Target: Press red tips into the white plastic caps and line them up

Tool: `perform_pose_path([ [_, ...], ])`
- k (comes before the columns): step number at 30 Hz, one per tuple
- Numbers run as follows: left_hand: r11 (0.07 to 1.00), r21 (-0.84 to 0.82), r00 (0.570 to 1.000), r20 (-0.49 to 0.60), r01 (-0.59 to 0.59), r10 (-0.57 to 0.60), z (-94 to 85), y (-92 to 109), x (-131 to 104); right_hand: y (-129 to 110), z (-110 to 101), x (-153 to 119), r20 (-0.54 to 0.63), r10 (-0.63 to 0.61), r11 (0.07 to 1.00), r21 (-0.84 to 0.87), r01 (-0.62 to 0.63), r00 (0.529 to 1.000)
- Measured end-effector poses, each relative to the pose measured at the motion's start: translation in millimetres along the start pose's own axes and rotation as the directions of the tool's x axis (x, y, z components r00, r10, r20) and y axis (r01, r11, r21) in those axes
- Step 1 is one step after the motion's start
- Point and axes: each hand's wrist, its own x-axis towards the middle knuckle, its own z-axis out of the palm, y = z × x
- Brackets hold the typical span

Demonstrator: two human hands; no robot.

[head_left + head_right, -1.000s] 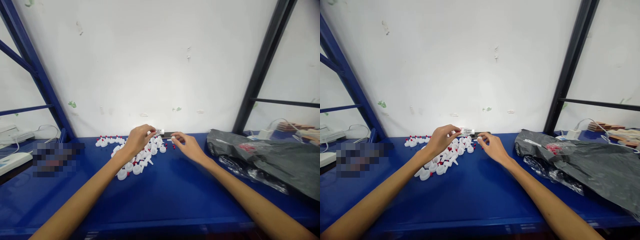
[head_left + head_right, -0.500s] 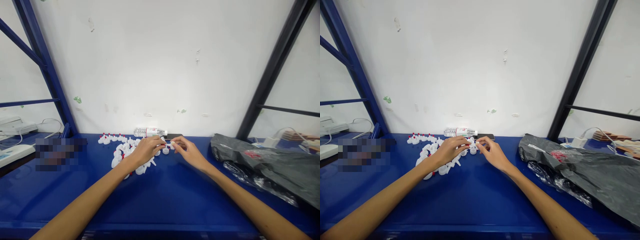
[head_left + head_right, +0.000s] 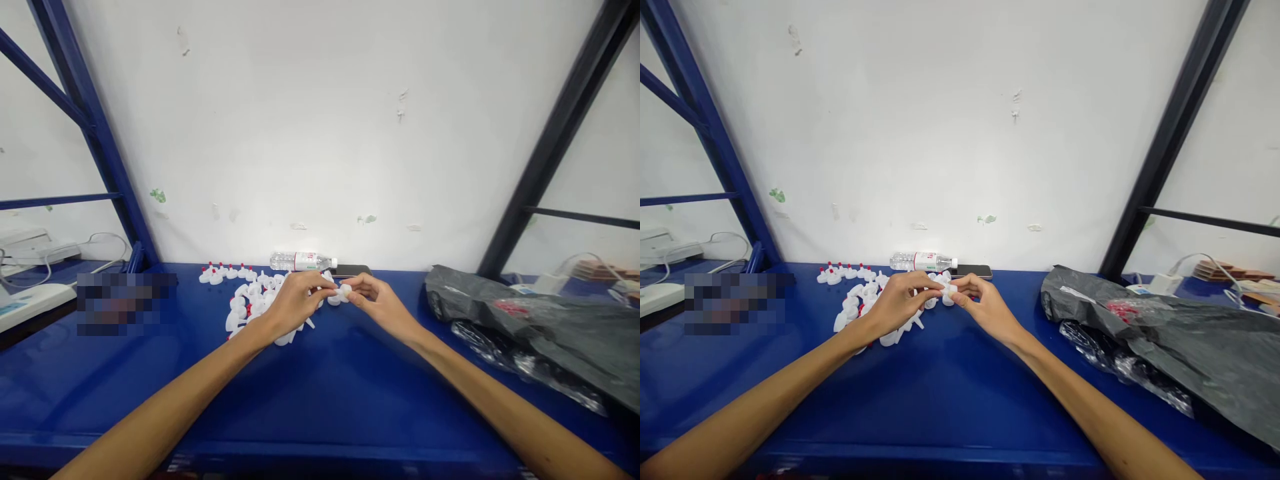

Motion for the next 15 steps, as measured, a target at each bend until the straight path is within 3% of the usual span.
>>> perform_pose_path([
  [10, 0.992, -0.121, 0.999, -0.010, 0.041, -0.042, -1.4, 4, 3, -3, 2, 3, -0.011, 0.042, 0.995, 0.093, -0.041, 0.999],
  [13, 0.997, -0.078, 1.000, -0.023, -0.012, 0.010, -7.2, 3, 8, -9, 5, 3, -0.044, 0.058, 0.998, 0.032, -0.056, 0.997],
  [15, 0.997, 0.070, 0.999, -0.037, -0.011, 0.014, -18.1, -2, 13, -12, 6, 3, -0.077, 0.060, 0.998, -0.002, -0.061, 0.995],
])
